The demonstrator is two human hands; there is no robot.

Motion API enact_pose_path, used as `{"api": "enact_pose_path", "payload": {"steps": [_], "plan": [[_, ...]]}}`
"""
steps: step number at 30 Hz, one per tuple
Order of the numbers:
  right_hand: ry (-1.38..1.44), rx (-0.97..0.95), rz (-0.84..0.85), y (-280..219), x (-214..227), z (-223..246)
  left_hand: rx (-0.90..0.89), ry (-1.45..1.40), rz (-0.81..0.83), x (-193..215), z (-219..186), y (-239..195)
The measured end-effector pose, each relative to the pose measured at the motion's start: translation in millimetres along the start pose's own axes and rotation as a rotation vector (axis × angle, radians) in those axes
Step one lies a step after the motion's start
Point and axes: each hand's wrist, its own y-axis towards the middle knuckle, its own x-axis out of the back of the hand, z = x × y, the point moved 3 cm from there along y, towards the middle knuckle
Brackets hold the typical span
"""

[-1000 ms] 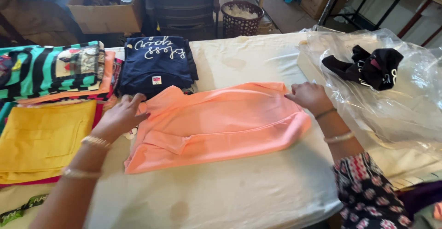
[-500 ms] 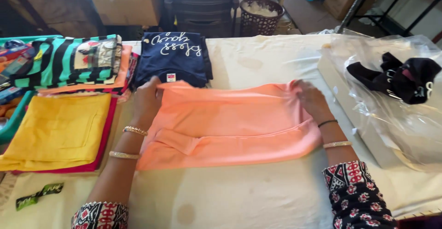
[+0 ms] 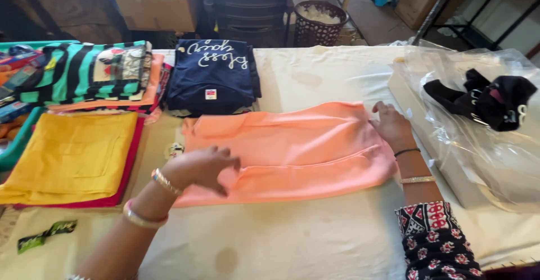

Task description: The person folds a peach-colored t-shirt and a grey t-shirt on a white-covered table. They smooth out the fabric, fold the sleeves and sides, and then fold the shirts in half before stacking them.

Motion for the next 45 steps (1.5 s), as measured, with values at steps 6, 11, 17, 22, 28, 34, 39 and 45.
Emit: {"api": "enact_pose_path", "payload": {"steps": [6,11,17,22,28,34,39,45], "plan": [[0.004,-0.019,0.342,-3,16,-15,0.058,0.009,0.056,1,-8,-13],[-0.02,-0.12,0.46,-52,39,-8,0.13,0.083,-0.276,9,4,-3],[0.127,-0.21,0.437,-104,57,-4,0.283,0.335,-0.578,24,-28,-5],[0.508,0.018,0.437,-131,64,-6,0.277,0.12,-0.294,-19,-51,-10],[0.655,0.012,0.441,-140,83,14,0.04,0.203,-0.435,-60,-31,-31],[0.88,-0.054,0.109,-128,53,-33,0.086,0.242,-0.441,-71,-25,-30],[0.732,-0.214,0.149,-126,14,-47,0.104,0.245,-0.428,-76,-21,-30],[0.249,-0.002,0.032,-128,33,-3,0.119,0.268,-0.427,-76,-22,-30]]}}
